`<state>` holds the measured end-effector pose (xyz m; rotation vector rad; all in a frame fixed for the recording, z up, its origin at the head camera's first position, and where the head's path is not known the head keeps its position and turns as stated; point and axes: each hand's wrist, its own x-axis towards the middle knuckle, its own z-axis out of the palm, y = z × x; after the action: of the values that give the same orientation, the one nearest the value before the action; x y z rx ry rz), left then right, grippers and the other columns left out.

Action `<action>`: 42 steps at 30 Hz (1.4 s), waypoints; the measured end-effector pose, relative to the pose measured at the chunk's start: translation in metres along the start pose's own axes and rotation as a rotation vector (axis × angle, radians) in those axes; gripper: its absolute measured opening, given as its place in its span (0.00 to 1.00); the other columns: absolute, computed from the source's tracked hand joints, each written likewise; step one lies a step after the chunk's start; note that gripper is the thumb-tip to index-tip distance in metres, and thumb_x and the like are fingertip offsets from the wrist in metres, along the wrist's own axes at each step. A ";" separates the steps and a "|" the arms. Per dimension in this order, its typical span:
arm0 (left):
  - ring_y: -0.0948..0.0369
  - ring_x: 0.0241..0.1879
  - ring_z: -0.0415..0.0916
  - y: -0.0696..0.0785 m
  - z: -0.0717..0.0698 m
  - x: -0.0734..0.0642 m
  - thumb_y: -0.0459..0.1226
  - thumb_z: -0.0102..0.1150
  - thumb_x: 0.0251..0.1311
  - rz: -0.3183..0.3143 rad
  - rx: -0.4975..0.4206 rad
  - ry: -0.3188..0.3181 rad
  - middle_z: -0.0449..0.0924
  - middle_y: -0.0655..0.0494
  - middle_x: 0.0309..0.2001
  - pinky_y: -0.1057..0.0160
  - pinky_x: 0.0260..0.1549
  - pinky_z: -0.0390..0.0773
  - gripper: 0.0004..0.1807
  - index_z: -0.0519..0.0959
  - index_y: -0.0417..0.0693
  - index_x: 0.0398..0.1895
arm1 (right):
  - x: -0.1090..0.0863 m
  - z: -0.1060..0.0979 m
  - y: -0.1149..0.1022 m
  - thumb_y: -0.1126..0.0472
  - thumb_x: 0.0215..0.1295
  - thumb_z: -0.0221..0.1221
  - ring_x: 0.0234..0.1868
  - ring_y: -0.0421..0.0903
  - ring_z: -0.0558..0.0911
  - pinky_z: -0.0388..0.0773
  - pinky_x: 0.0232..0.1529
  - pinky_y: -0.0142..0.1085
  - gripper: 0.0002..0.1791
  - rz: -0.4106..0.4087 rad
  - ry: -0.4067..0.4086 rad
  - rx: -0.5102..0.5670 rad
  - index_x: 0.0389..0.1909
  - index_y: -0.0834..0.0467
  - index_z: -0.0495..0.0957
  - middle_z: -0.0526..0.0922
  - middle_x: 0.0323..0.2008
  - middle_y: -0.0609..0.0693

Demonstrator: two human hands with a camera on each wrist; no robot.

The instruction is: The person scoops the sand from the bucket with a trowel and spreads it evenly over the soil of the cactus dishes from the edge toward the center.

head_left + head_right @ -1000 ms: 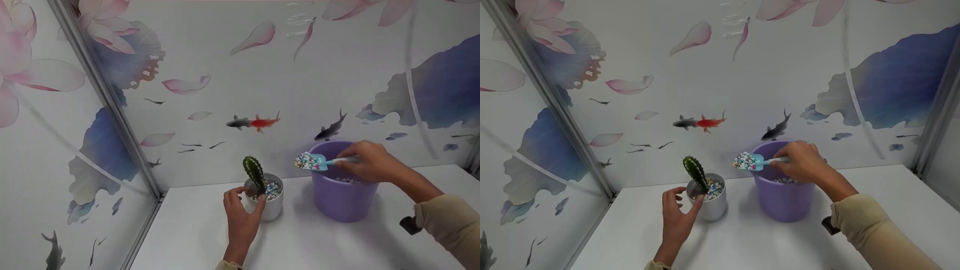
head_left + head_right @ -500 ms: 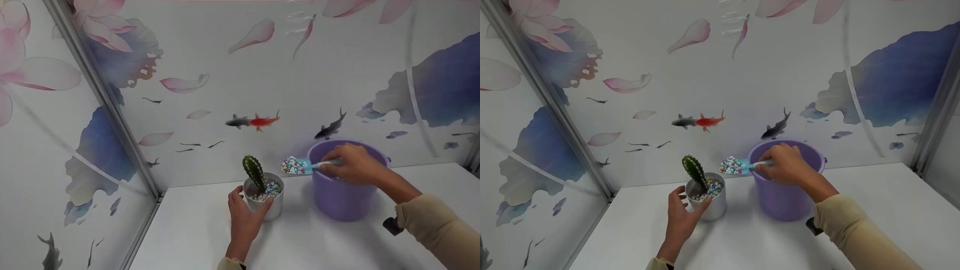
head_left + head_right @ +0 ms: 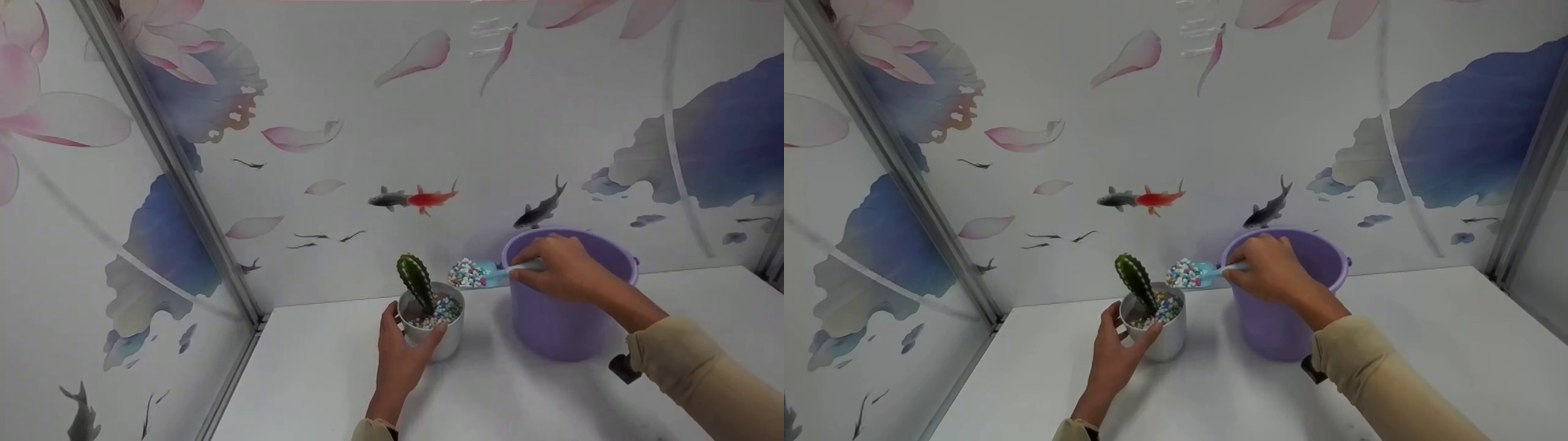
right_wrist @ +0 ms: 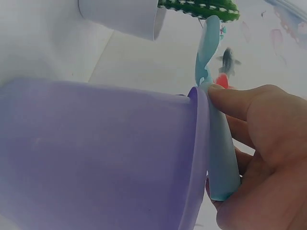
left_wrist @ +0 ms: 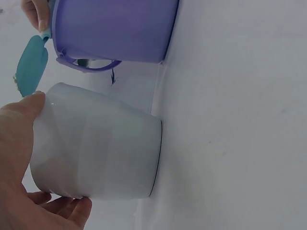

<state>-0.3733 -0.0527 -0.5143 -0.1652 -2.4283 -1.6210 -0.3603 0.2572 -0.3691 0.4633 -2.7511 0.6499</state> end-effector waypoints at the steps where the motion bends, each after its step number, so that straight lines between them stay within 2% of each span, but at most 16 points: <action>1: 0.47 0.79 0.67 -0.001 0.000 0.000 0.65 0.75 0.58 0.004 0.005 -0.002 0.65 0.44 0.80 0.45 0.77 0.74 0.61 0.55 0.47 0.85 | 0.001 0.001 -0.001 0.52 0.70 0.72 0.46 0.48 0.82 0.69 0.46 0.45 0.11 -0.004 0.005 -0.006 0.48 0.50 0.94 0.94 0.44 0.44; 6: 0.48 0.78 0.69 -0.004 -0.002 0.003 0.65 0.75 0.59 0.029 0.019 -0.018 0.65 0.45 0.80 0.47 0.76 0.75 0.60 0.56 0.46 0.85 | 0.004 0.006 -0.003 0.51 0.71 0.72 0.54 0.54 0.83 0.65 0.48 0.49 0.11 -0.002 0.020 -0.017 0.48 0.50 0.94 0.94 0.46 0.47; 11: 0.49 0.77 0.69 -0.006 -0.005 0.004 0.66 0.74 0.60 0.027 0.017 -0.033 0.65 0.47 0.81 0.45 0.76 0.75 0.60 0.56 0.48 0.85 | 0.008 0.010 -0.006 0.51 0.71 0.71 0.53 0.54 0.82 0.63 0.45 0.47 0.11 0.020 0.013 -0.027 0.48 0.50 0.94 0.93 0.46 0.47; 15: 0.48 0.80 0.65 -0.005 -0.003 0.003 0.68 0.75 0.56 0.006 0.032 -0.030 0.61 0.47 0.83 0.42 0.78 0.71 0.64 0.54 0.48 0.86 | 0.011 0.012 -0.008 0.51 0.71 0.71 0.54 0.54 0.82 0.64 0.46 0.48 0.11 0.029 0.012 -0.037 0.48 0.49 0.94 0.93 0.47 0.47; 19: 0.47 0.82 0.62 -0.005 0.000 0.003 0.68 0.78 0.52 0.012 0.032 -0.022 0.58 0.46 0.83 0.42 0.79 0.70 0.67 0.52 0.48 0.86 | 0.013 0.013 -0.011 0.53 0.70 0.72 0.55 0.55 0.83 0.67 0.50 0.53 0.11 0.026 0.010 -0.038 0.49 0.50 0.94 0.93 0.47 0.48; 25: 0.46 0.80 0.66 -0.005 -0.001 0.005 0.66 0.80 0.51 0.029 0.026 -0.022 0.62 0.45 0.81 0.43 0.77 0.72 0.66 0.55 0.46 0.84 | 0.015 0.013 -0.015 0.54 0.71 0.72 0.57 0.57 0.83 0.68 0.56 0.59 0.12 0.028 0.000 -0.035 0.50 0.53 0.93 0.93 0.48 0.50; 30: 0.47 0.78 0.69 -0.005 -0.004 0.007 0.64 0.81 0.51 0.044 0.012 -0.035 0.64 0.46 0.80 0.44 0.76 0.74 0.66 0.56 0.46 0.84 | 0.016 0.014 -0.017 0.55 0.70 0.72 0.58 0.59 0.84 0.70 0.59 0.64 0.10 0.014 0.023 -0.058 0.48 0.53 0.94 0.93 0.48 0.51; 36: 0.48 0.76 0.70 -0.006 -0.009 0.008 0.63 0.81 0.53 0.040 0.004 -0.067 0.65 0.47 0.80 0.44 0.76 0.75 0.65 0.56 0.46 0.85 | 0.013 0.016 -0.018 0.56 0.68 0.73 0.58 0.61 0.84 0.70 0.57 0.65 0.09 -0.035 0.068 -0.105 0.46 0.53 0.95 0.93 0.47 0.52; 42: 0.50 0.76 0.70 -0.009 -0.017 0.010 0.63 0.81 0.53 0.048 0.001 -0.113 0.64 0.48 0.81 0.46 0.75 0.75 0.65 0.56 0.47 0.86 | 0.014 0.015 -0.021 0.57 0.67 0.74 0.57 0.60 0.83 0.70 0.56 0.63 0.09 -0.043 0.071 -0.109 0.45 0.54 0.95 0.93 0.46 0.52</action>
<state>-0.3831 -0.0720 -0.5134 -0.3206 -2.4870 -1.6320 -0.3684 0.2283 -0.3692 0.4642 -2.6851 0.4937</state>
